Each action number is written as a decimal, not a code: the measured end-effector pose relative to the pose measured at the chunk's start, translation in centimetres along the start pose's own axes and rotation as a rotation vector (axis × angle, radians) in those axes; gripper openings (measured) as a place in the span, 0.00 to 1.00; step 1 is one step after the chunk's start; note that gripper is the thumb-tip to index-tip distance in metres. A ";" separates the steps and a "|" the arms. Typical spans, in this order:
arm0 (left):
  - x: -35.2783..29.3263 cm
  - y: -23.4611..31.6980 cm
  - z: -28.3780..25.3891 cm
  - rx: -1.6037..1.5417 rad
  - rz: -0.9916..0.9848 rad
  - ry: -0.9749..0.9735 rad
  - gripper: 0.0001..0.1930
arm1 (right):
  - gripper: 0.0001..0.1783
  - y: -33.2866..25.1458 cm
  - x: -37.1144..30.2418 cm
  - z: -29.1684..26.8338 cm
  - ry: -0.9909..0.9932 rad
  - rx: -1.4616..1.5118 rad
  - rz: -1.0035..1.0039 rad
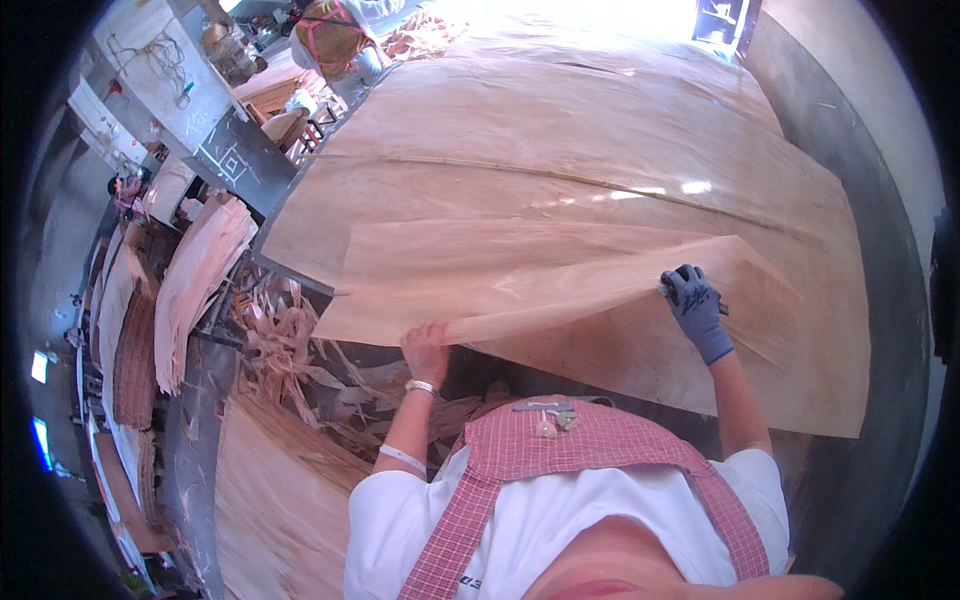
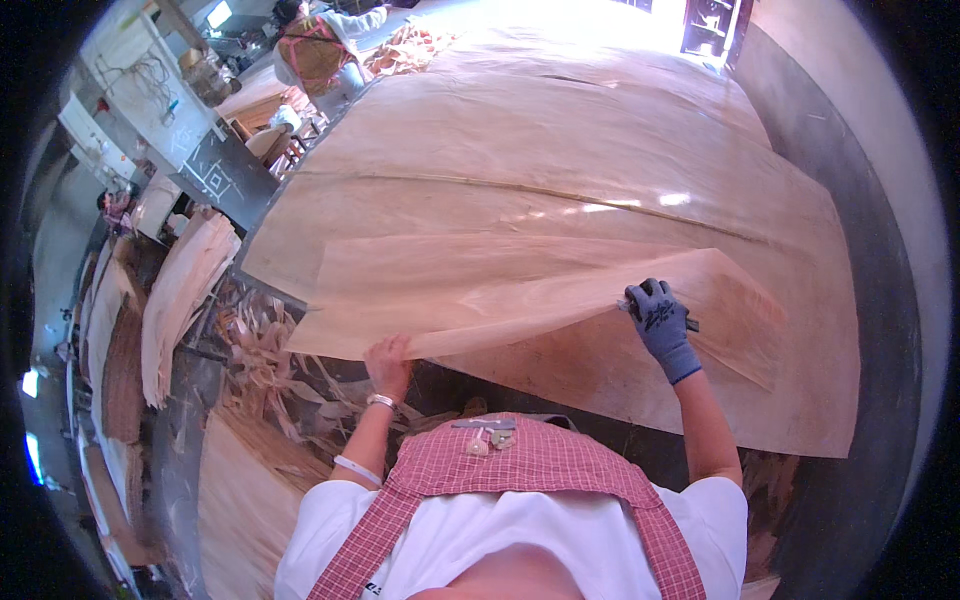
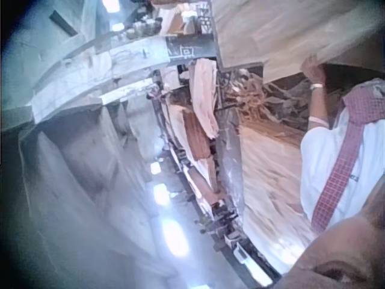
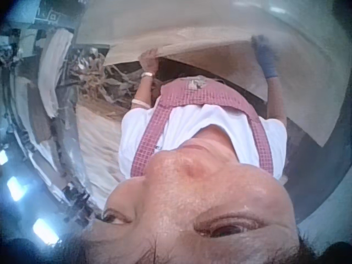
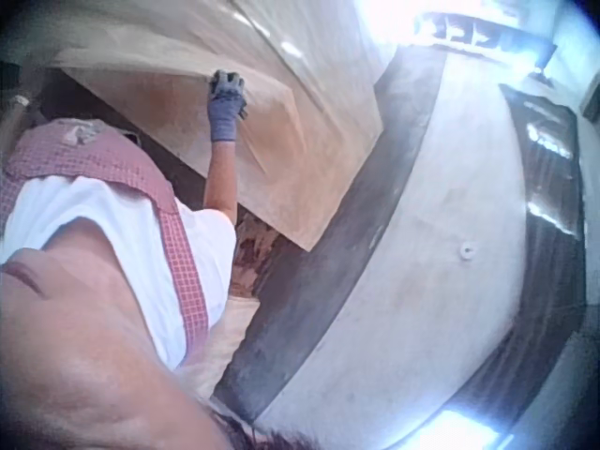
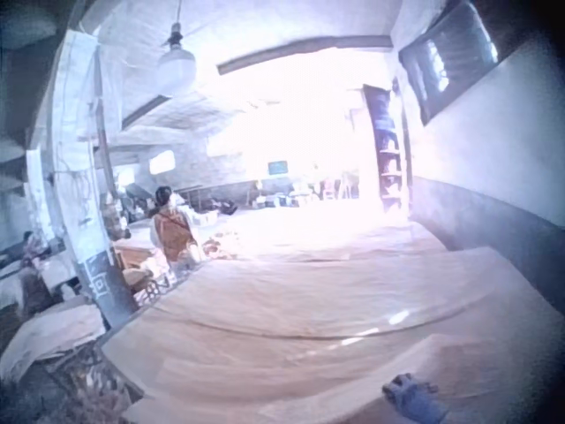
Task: The person prepares and repairs large wooden veneer sheets by hand, using a small blade to trim edges and applying adhesive tape to join or reinforce sections on a work table.
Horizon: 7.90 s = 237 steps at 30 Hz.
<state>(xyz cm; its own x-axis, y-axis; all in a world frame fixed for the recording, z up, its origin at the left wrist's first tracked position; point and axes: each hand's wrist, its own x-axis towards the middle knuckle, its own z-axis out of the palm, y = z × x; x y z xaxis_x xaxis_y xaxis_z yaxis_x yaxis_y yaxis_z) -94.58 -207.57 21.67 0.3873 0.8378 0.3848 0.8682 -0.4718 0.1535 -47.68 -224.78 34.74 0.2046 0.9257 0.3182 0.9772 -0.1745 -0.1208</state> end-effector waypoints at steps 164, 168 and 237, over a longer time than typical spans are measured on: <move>8.4 -2.7 8.3 -0.161 -0.249 -0.370 0.51 | 0.14 -25.7 26.1 26.0 -0.540 0.303 -0.853; 7.8 -4.5 8.8 -0.342 -0.244 -0.234 0.46 | 0.16 -43.1 29.0 32.9 -0.479 0.292 -1.088; 29.9 3.6 18.8 0.055 0.151 -0.774 0.67 | 0.15 6.7 9.7 21.5 -0.749 -0.052 0.074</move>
<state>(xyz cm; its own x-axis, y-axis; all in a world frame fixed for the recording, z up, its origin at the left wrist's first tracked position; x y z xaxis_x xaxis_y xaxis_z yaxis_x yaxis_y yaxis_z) -74.09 -179.06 16.58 0.5900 0.7287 -0.3477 0.7956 -0.5980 0.0966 -40.34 -209.76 16.79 0.1950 0.8885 -0.4154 0.9676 -0.2434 -0.0664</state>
